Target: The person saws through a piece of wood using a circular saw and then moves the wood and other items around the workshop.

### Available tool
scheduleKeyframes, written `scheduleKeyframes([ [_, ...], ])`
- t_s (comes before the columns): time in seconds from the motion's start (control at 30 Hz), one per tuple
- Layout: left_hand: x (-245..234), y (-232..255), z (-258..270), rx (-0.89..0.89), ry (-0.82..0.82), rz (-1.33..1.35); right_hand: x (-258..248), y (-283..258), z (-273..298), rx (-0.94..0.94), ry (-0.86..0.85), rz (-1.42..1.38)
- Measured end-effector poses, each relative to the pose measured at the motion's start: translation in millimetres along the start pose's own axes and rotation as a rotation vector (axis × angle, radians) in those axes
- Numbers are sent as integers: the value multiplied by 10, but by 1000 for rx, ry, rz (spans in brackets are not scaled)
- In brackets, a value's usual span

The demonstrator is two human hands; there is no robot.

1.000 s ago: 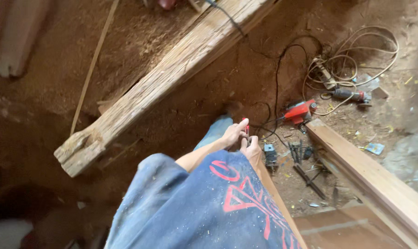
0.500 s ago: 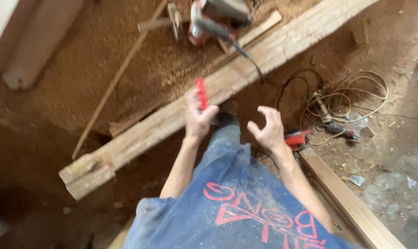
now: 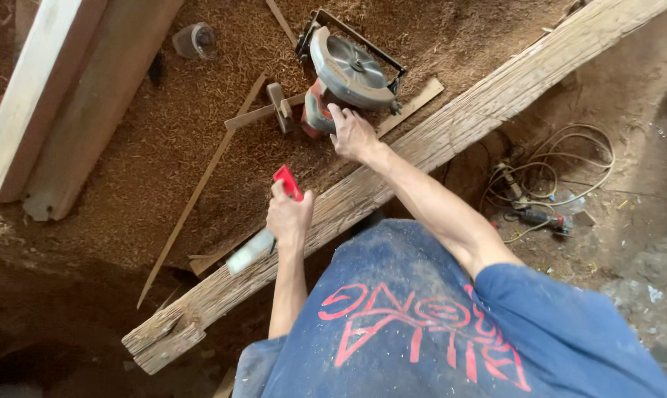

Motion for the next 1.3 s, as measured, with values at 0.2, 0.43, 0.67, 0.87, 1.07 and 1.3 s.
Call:
scheduleKeyframes([
  [0.2,540,-175,-577,0,96,47,-296,254,-242,236,-268,-208],
  [0.43,164,254,-434,322,274,287,-1589,-20,251,194,-35,-251],
  [0.67,-874,1870,-252,805,257,584,-2073,25,982,218,-204,-185],
  [0.87,-140,2675,32,808,-105,264,-2520,486,1485,284,-36,-154],
  [1.07,1295,1550,409,603,-498,-299,-3026,1350,2092,275,121,-271],
  [1.3,1728,1079,446,236,-131,-38,-3628,2617,2225,407,112,-564],
])
Point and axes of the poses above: each hand's wrist, its own z-axis away from the middle knuckle, its own x-axis out of the palm, y = z × x, the point moved 6 cm from there along -z, towards the middle knuckle, and after that the axes turned 6 degrees about -x, right-handed, at the moved point
